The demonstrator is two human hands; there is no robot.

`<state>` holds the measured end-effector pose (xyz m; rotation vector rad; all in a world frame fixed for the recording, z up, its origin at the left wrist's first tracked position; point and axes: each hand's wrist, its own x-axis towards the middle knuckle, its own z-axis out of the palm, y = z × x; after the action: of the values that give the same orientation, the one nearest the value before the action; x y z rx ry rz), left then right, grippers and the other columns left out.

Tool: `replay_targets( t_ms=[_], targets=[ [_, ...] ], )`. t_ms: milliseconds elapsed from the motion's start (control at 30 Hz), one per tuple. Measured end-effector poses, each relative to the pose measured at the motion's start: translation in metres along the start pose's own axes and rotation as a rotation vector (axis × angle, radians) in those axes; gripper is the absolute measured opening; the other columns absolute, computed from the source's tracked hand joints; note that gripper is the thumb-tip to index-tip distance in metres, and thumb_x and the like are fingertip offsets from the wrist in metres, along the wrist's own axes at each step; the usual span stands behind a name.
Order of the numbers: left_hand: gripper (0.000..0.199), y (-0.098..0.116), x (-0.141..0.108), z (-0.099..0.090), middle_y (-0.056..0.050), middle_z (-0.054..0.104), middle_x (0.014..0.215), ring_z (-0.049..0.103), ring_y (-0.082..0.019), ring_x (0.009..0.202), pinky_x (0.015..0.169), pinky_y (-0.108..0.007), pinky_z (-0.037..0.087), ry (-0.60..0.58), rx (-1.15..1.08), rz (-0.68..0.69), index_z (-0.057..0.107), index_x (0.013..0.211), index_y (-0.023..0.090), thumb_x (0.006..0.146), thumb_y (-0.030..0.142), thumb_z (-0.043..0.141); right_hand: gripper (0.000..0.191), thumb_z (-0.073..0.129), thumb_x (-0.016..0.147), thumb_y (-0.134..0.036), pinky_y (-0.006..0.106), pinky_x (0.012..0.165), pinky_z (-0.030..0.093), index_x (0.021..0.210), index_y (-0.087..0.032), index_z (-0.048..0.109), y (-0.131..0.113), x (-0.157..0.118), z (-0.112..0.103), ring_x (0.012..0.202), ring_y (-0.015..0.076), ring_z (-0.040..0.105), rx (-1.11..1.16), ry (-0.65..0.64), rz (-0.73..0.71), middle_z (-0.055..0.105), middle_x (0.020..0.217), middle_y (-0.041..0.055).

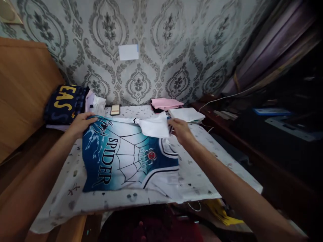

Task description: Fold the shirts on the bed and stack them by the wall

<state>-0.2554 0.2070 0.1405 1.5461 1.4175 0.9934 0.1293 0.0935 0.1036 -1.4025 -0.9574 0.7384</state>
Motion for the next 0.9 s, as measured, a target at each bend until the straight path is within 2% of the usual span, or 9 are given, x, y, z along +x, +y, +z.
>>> replay_targets(
  t_ms=[67, 167, 300, 400, 500, 667, 767, 833, 900],
  targets=[
    [0.025, -0.029, 0.022, 0.014, 0.002, 0.061, 0.064, 0.058, -0.018, 0.063, 0.063, -0.028, 0.046, 0.015, 0.264, 0.013, 0.06, 0.072, 0.019, 0.058, 0.037, 0.069, 0.02, 0.068, 0.074, -0.039, 0.033, 0.062, 0.052, 0.079, -0.021, 0.062, 0.041, 0.008, 0.002, 0.066, 0.0192, 0.06, -0.293, 0.006, -0.052, 0.061, 0.069, 0.0007],
    [0.016, -0.071, 0.035, 0.028, 0.001, 0.06, 0.064, 0.058, -0.021, 0.071, 0.067, -0.03, 0.043, 0.023, 0.494, 0.041, 0.057, 0.066, 0.021, 0.059, 0.032, 0.066, 0.026, 0.065, 0.081, -0.037, 0.044, 0.087, 0.053, 0.102, -0.021, 0.068, 0.075, 0.004, 0.002, 0.095, 0.0263, 0.064, -0.65, -0.163, -0.359, 0.069, 0.099, 0.009],
    [0.018, -0.101, 0.034, 0.029, 0.001, 0.059, 0.067, 0.055, -0.021, 0.072, 0.065, -0.03, 0.038, 0.038, 0.592, 0.097, 0.058, 0.075, 0.022, 0.064, 0.036, 0.061, 0.041, 0.067, 0.085, -0.032, 0.045, 0.1, 0.047, 0.123, -0.019, 0.064, 0.076, -0.004, 0.015, 0.114, 0.0289, 0.058, -0.933, -0.488, -0.639, 0.064, 0.121, 0.013],
    [0.02, -0.106, 0.035, 0.025, 0.002, 0.055, 0.066, 0.052, -0.02, 0.069, 0.063, -0.029, 0.036, 0.029, 0.612, 0.128, 0.057, 0.076, 0.023, 0.064, 0.039, 0.059, 0.03, 0.061, 0.088, -0.022, 0.041, 0.096, 0.048, 0.117, -0.015, 0.067, 0.069, -0.003, 0.033, 0.111, 0.0285, 0.058, -1.143, -0.573, -0.649, 0.065, 0.118, 0.0152],
    [0.021, -0.109, 0.036, 0.021, 0.004, 0.051, 0.06, 0.049, -0.017, 0.064, 0.061, -0.028, 0.035, 0.017, 0.521, 0.109, 0.054, 0.069, 0.023, 0.062, 0.042, 0.059, 0.023, 0.049, 0.092, -0.013, 0.034, 0.088, 0.049, 0.101, -0.016, 0.071, 0.063, 0.007, 0.047, 0.108, 0.0264, 0.059, -1.254, -0.561, -0.577, 0.067, 0.109, 0.014],
    [0.035, -0.113, 0.041, 0.016, 0.004, 0.053, 0.057, 0.05, -0.016, 0.059, 0.057, -0.027, 0.037, 0.024, 0.177, -0.01, 0.056, 0.068, 0.021, 0.054, 0.051, 0.065, 0.026, 0.052, 0.088, -0.015, 0.034, 0.08, 0.051, 0.104, -0.02, 0.071, 0.049, 0.065, 0.065, 0.097, 0.0262, 0.066, -1.09, -0.307, -0.38, 0.071, 0.106, 0.0104],
    [0.038, -0.116, 0.045, 0.016, 0.004, 0.056, 0.056, 0.052, -0.016, 0.058, 0.056, -0.026, 0.038, 0.04, 0.104, -0.07, 0.057, 0.07, 0.02, 0.05, 0.051, 0.069, 0.015, 0.06, 0.08, -0.013, 0.034, 0.075, 0.053, 0.088, -0.018, 0.072, 0.044, 0.119, 0.088, 0.08, 0.0255, 0.069, -0.706, -0.15, -0.181, 0.07, 0.076, 0.0056],
    [0.038, -0.118, 0.049, 0.016, 0.003, 0.058, 0.057, 0.053, -0.016, 0.059, 0.056, -0.026, 0.039, 0.046, 0.11, -0.092, 0.058, 0.071, 0.02, 0.05, 0.05, 0.068, 0.009, 0.064, 0.073, -0.009, 0.035, 0.064, 0.054, 0.076, -0.017, 0.067, 0.05, 0.15, 0.107, 0.062, 0.0231, 0.067, -0.433, -0.112, -0.012, 0.06, 0.057, 0.0015],
    [0.036, -0.12, 0.052, 0.016, 0.003, 0.059, 0.059, 0.054, -0.016, 0.06, 0.056, -0.026, 0.04, 0.05, 0.159, -0.092, 0.06, 0.072, 0.019, 0.053, 0.049, 0.066, 0.013, 0.065, 0.068, -0.005, 0.034, 0.056, 0.055, 0.07, -0.017, 0.062, 0.065, 0.169, 0.126, 0.052, 0.0208, 0.064, -0.274, -0.107, 0.059, 0.055, 0.051, -0.0017]
  ],
)
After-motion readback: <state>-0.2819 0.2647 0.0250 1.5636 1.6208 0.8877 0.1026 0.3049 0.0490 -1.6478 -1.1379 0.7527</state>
